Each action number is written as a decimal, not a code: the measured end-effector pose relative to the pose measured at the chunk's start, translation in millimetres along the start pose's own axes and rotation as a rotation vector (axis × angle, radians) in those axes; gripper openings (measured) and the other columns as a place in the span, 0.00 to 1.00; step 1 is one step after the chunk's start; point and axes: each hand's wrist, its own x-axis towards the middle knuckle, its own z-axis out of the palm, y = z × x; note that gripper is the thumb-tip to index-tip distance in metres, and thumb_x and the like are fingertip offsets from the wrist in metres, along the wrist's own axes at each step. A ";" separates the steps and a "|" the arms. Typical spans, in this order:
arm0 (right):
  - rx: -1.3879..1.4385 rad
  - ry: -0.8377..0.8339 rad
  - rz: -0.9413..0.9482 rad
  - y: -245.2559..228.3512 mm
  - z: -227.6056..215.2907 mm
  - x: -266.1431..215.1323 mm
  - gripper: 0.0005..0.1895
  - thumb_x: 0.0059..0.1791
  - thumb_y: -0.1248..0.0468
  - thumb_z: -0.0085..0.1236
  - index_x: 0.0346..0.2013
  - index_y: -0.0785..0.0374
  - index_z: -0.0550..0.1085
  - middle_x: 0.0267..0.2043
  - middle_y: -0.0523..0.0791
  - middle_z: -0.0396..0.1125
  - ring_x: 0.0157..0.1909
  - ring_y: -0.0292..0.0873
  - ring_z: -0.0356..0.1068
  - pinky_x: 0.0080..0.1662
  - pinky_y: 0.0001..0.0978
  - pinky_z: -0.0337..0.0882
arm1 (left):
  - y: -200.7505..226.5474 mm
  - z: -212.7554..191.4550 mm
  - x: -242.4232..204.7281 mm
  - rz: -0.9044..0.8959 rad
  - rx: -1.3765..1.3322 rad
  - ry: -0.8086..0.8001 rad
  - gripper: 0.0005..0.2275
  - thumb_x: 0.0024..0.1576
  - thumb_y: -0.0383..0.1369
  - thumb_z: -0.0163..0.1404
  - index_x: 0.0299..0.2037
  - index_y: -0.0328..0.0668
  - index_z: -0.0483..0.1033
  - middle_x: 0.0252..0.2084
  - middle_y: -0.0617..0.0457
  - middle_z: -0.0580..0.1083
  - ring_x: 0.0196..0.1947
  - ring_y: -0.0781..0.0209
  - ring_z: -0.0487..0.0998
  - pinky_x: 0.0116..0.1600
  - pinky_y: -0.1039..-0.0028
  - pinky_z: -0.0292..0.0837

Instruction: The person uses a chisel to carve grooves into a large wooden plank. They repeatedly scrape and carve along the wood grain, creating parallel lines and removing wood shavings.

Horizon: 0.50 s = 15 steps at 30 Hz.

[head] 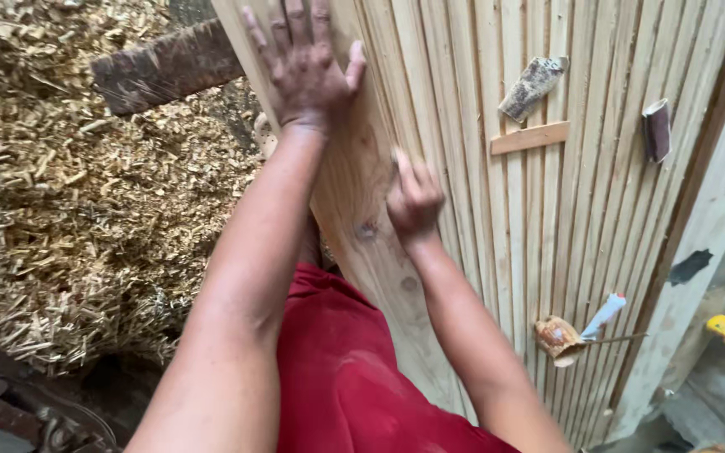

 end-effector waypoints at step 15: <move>-0.006 -0.003 -0.015 4.8 9.3 12.2 0.22 0.46 0.76 0.49 0.53 0.63 0.77 0.40 0.51 0.71 0.41 0.56 0.71 0.44 0.46 0.72 | 5.7 -15.3 3.5 -0.024 0.007 -0.039 0.39 0.64 0.57 0.43 0.80 0.46 0.46 0.81 0.41 0.41 0.81 0.43 0.38 0.78 0.37 0.27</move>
